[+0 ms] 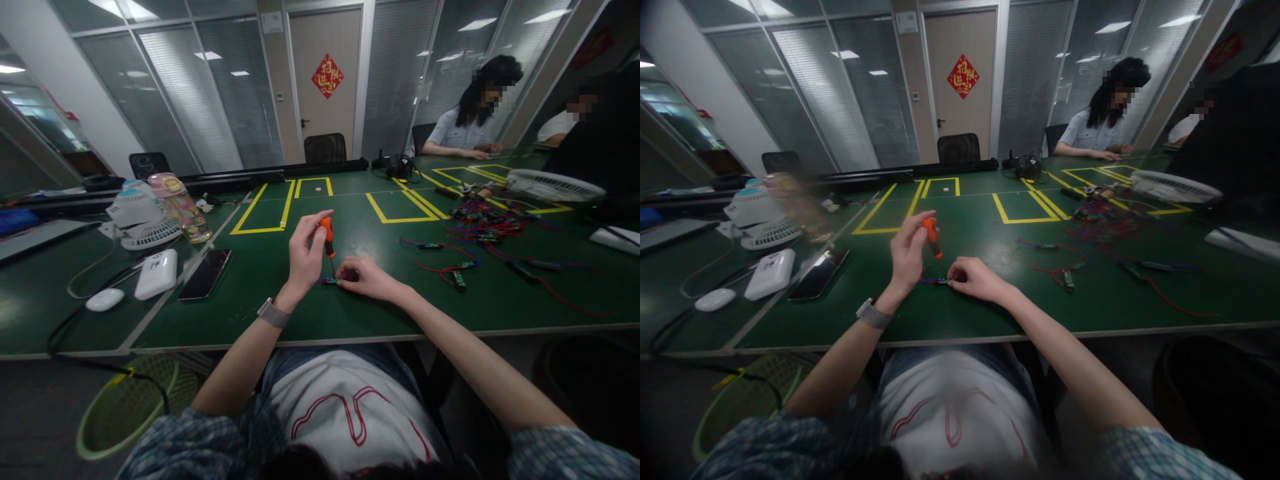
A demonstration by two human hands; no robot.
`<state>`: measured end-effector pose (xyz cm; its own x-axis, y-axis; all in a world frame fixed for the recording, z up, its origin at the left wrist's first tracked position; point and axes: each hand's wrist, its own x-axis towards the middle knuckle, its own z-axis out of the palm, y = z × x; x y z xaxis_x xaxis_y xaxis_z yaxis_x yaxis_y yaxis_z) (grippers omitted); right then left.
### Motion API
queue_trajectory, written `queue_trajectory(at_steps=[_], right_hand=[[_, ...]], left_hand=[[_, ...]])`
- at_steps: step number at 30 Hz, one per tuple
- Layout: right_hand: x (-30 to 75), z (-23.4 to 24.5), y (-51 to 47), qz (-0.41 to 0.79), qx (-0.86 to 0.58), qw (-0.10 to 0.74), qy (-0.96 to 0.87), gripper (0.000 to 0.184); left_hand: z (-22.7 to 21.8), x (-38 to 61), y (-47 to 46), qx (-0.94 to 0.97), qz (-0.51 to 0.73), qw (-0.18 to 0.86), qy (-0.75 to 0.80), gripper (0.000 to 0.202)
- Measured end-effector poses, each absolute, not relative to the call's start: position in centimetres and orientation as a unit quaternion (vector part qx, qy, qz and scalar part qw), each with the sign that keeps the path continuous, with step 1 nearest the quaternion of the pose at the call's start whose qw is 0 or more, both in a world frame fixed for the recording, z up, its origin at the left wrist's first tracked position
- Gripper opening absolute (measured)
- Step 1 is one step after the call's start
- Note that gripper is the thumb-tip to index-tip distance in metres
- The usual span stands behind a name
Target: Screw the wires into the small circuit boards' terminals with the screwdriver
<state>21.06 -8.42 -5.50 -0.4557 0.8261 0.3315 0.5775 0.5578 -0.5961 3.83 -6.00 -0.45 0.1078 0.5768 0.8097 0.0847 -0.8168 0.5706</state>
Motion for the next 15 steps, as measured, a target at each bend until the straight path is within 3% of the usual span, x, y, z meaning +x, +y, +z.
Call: queue_trajectory(at_steps=[10,15], right_hand=[[20.95,-5.42,-8.42,0.198,-0.427,0.300,-0.830,0.006],[20.99,-5.44,-8.35,0.198,-0.426,0.299,-0.830,0.005]], left_hand=[[-0.09,3.92,-6.15,0.718,0.632,0.158,0.243,0.018],[-0.05,3.65,-6.15,0.732,0.616,0.183,0.226,0.026]])
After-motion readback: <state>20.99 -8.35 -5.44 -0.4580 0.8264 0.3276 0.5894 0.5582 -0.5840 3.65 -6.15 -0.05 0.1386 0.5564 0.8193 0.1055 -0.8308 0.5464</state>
